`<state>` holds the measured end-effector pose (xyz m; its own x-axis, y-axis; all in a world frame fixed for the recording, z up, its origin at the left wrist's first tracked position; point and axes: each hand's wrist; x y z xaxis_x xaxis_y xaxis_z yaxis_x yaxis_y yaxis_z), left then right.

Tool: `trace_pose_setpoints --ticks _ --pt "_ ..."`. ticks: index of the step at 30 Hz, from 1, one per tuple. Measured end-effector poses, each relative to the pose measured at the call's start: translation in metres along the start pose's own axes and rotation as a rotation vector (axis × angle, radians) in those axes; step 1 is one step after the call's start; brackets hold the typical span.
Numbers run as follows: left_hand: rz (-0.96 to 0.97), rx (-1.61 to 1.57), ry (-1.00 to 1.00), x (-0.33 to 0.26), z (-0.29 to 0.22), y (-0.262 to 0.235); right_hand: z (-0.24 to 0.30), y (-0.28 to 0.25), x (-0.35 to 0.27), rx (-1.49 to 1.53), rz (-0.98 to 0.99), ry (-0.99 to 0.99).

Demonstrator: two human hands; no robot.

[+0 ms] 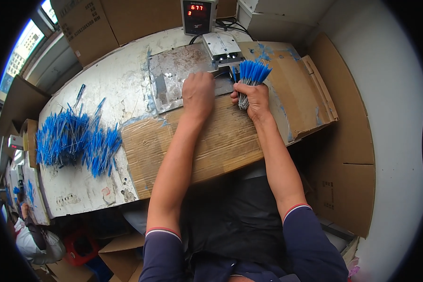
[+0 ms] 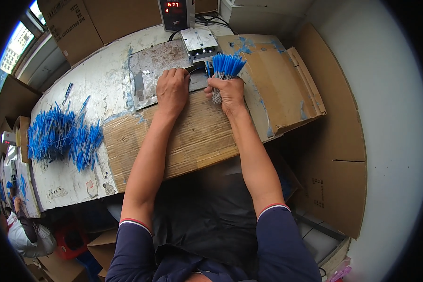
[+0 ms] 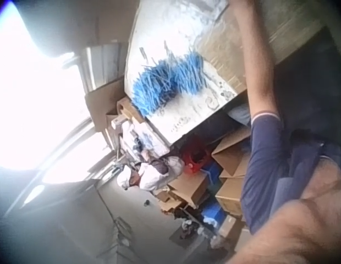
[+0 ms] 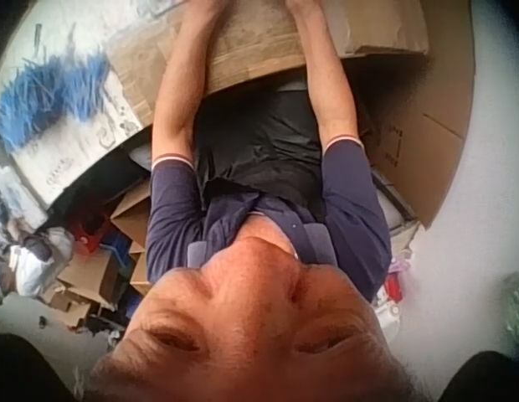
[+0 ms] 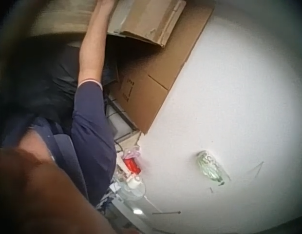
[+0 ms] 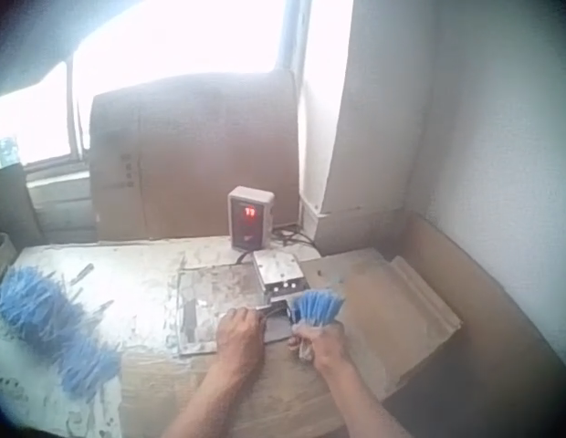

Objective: Manually bundle and insert blue bristles into a machine for crimping or assembly.

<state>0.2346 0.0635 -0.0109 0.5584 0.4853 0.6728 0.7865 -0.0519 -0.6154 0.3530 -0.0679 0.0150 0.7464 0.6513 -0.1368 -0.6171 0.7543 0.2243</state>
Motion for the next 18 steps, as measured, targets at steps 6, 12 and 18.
trace_pose_setpoints --ticks 6,12,18 --pt "0.008 0.071 0.016 0.000 0.008 -0.002 0.006 0.001 -0.002 -0.057 0.077 0.097" --pt "-0.055 0.049 0.031 -0.004 0.009 -0.007 0.002 0.001 0.005 -0.073 0.024 0.097" --pt "-0.196 -0.028 -0.129 -0.006 0.012 -0.015 0.001 0.016 0.009 -0.165 -0.075 0.095"
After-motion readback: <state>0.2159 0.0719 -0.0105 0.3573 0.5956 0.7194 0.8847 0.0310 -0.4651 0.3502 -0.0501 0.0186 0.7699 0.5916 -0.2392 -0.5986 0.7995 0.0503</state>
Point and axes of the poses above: each hand's wrist, its own x-axis towards the middle knuckle, its own y-axis out of the palm, z = x × y, and after that the axes turned 6 degrees about -x, right-handed
